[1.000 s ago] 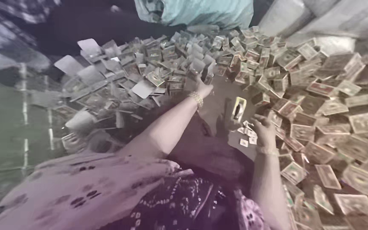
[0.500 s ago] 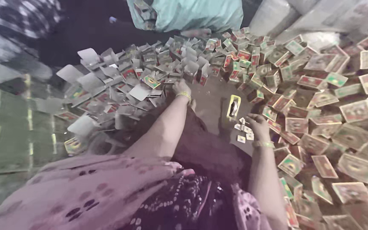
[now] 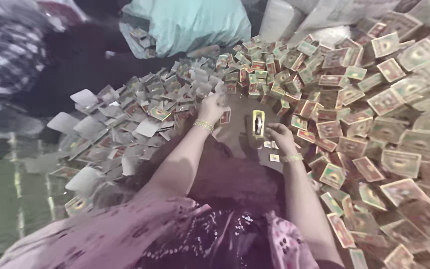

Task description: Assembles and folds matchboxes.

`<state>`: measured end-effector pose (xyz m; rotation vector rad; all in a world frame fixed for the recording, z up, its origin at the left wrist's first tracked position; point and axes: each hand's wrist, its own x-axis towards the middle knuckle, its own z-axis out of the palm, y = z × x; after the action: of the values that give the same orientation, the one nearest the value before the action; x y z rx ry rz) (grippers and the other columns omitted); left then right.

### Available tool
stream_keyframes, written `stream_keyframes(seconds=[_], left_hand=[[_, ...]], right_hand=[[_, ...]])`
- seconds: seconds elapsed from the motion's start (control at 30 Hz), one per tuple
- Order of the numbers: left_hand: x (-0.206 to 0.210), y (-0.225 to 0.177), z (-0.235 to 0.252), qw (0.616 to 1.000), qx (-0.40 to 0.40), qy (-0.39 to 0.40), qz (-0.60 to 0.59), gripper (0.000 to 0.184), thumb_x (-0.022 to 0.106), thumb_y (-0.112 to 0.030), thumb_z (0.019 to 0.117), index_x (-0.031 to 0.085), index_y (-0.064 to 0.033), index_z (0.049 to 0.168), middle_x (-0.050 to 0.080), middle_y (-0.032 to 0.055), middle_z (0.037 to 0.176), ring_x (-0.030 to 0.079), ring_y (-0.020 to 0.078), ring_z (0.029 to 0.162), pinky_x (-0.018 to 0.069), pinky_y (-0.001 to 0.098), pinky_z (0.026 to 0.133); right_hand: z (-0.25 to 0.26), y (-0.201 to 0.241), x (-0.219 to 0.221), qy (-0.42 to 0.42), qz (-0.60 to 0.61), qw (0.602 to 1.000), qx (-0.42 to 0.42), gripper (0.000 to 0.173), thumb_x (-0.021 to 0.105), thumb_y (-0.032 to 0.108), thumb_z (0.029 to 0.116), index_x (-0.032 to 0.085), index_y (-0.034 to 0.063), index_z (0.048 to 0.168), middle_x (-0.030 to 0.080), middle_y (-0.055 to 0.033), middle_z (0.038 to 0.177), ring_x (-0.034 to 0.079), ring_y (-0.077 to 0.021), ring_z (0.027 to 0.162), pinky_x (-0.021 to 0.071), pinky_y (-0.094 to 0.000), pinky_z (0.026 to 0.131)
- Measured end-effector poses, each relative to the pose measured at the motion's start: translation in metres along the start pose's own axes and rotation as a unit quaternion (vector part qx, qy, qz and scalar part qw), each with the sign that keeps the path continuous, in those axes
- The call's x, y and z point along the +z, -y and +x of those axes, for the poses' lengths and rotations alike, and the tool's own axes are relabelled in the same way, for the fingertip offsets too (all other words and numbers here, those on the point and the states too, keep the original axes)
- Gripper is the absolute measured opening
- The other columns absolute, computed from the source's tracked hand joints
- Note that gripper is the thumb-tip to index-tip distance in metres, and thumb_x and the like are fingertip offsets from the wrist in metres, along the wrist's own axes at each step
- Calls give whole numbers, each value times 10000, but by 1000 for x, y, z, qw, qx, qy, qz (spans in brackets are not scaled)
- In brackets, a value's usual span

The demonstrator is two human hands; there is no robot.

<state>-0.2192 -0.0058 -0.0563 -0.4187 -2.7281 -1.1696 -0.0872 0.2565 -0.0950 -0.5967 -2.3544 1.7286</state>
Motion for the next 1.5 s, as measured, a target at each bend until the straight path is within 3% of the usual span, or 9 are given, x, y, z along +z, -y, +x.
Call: stream_keyframes(seconds=[0.17, 0.33, 0.5, 0.63, 0.77, 1.0, 1.23, 1.4, 1.5], left_hand=[[-17, -50, -23, 968, 217, -7, -127, 447, 617, 1, 871, 707, -105, 1295, 739, 49, 909, 691, 116, 808, 589, 328, 770], [-3, -61, -34, 905, 215, 20, -367, 497, 659, 86, 796, 639, 18, 1287, 727, 19, 921, 670, 45, 773, 588, 221, 732], [15, -42, -59, 852, 7, 155, -499, 872, 549, -101, 873, 159, -271, 1634, 332, 38, 1638, 515, 182, 1312, 541, 353, 903], [41, -40, -61, 831, -53, 266, -486, 704, 813, -136, 865, 440, -89, 1461, 684, 96, 1260, 693, 214, 1105, 598, 411, 953], [59, -32, -48, 864, -74, 255, -428, 842, 863, -113, 799, 390, -38, 1491, 666, 132, 1277, 689, 204, 1126, 594, 402, 979], [66, -21, -40, 884, -52, 245, -395, 925, 899, -146, 747, 372, -59, 1503, 636, 120, 1309, 658, 161, 1169, 574, 369, 1004], [61, -12, -34, 915, -40, 224, -333, 985, 967, -178, 665, 421, -18, 1469, 636, 160, 1292, 644, 192, 1170, 543, 392, 1024], [51, -12, -34, 931, -39, 227, -283, 940, 943, -200, 720, 415, -15, 1476, 625, 216, 1267, 641, 278, 1149, 539, 469, 998], [57, -10, -36, 946, 35, 209, -244, 813, 930, -212, 733, 498, 4, 1387, 663, 224, 1187, 671, 304, 1089, 548, 503, 970]], right_hand=[[-4, 1, 12, 126, 255, 959, 10, 529, 594, 190, 1001, 432, 83, 1493, 612, -128, 1354, 668, -237, 1100, 589, -418, 894], [-22, 8, 10, 315, 374, 872, -24, 625, 842, 253, 791, 524, 99, 1306, 732, -48, 998, 717, -142, 857, 614, -326, 757], [-26, 22, 16, 192, 316, 929, -27, 585, 727, 213, 903, 466, 103, 1415, 711, -84, 1079, 703, -180, 926, 605, -376, 834], [-23, 24, 15, 175, 168, 970, -33, 519, 583, 380, 1031, 475, 195, 1504, 663, -64, 1287, 674, -185, 1071, 586, -413, 900], [6, 2, -25, 36, -46, 998, 24, 504, 442, 502, 1069, 627, 137, 1365, 636, -104, 1345, 641, -251, 1186, 558, -510, 957], [16, -74, -53, 60, -455, 853, 249, 526, 759, 402, 890, 679, -35, 1171, 662, -284, 1204, 629, -455, 1147, 471, -683, 957], [28, -90, 5, 117, -487, 836, 225, 587, 659, 234, 956, 496, 25, 1480, 514, -243, 1486, 490, -408, 1385, 401, -591, 1121], [14, -37, -13, -27, -359, 907, 218, 645, 698, 396, 941, 519, -20, 1399, 626, -252, 1315, 614, -398, 1228, 472, -591, 1038], [-2, -8, -26, -148, -150, 978, 1, 639, 810, 317, 868, 541, 14, 1362, 681, -186, 1130, 678, -301, 994, 564, -514, 875]])
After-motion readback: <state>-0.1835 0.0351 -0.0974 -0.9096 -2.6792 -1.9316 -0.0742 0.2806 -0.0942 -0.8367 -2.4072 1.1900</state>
